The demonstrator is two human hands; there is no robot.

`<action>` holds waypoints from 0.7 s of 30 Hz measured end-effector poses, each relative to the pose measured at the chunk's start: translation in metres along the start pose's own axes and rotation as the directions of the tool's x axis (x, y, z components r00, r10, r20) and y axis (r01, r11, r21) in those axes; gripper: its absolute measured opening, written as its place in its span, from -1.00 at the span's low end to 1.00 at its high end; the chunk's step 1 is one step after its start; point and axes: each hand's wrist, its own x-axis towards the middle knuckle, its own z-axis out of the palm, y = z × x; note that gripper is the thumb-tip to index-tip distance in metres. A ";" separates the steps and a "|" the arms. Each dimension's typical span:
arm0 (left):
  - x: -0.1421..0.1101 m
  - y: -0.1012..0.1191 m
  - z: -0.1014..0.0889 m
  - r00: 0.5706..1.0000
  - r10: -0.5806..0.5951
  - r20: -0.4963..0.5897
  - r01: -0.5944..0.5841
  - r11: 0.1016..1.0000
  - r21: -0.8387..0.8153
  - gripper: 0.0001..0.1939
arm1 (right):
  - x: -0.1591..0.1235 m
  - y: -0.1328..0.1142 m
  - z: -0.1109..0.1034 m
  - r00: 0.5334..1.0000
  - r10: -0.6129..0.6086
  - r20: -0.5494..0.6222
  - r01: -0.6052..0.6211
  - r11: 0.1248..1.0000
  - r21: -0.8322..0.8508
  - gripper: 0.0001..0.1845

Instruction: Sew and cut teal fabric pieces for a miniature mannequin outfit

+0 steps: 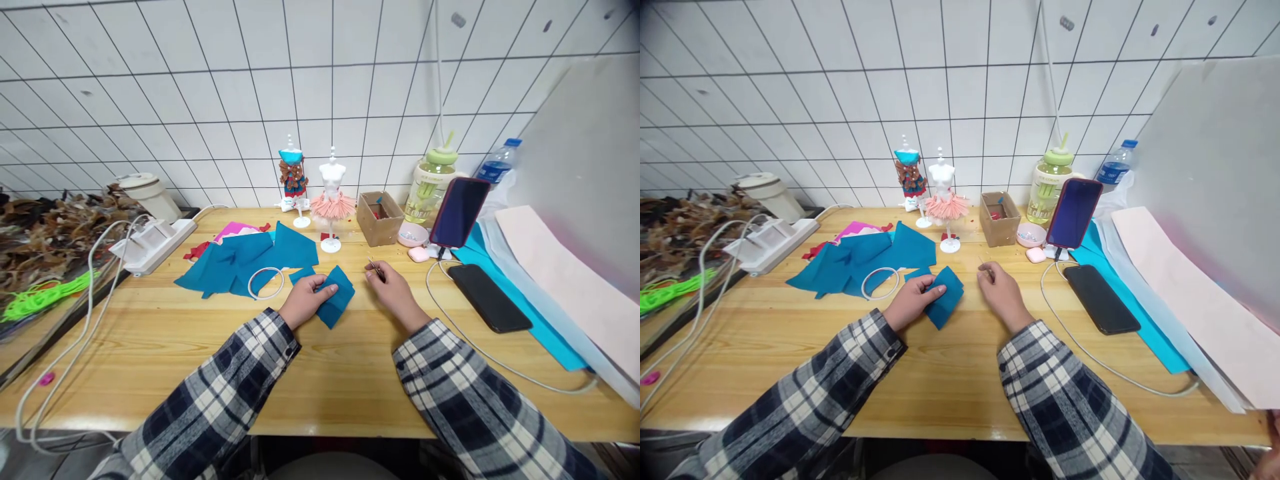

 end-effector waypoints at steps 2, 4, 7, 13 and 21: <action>-0.001 0.001 0.000 0.999 -0.013 -0.035 0.013 1.000 0.004 -0.60 | 0.002 0.003 -0.006 0.998 0.004 -0.064 -0.018 0.977 -0.214 -0.64; -0.001 0.002 0.001 0.998 -0.004 -0.059 0.006 0.999 0.043 -0.61 | 0.001 0.003 -0.008 0.990 -0.040 -0.133 -0.021 0.903 -0.430 -0.65; -0.003 0.004 0.003 0.998 0.058 -0.037 -0.053 0.991 0.126 -0.66 | -0.003 -0.004 -0.006 0.954 -0.190 -0.234 0.070 0.894 -0.442 -0.60; -0.007 0.006 0.004 0.987 0.146 0.063 -0.158 0.955 0.250 -0.69 | -0.013 -0.020 0.011 0.950 -0.224 0.219 0.115 0.899 0.422 -0.48; -0.006 0.006 0.003 0.983 0.153 0.103 -0.175 0.952 0.250 -0.72 | -0.006 -0.010 0.011 0.966 -0.060 0.251 -0.071 0.873 0.483 -0.64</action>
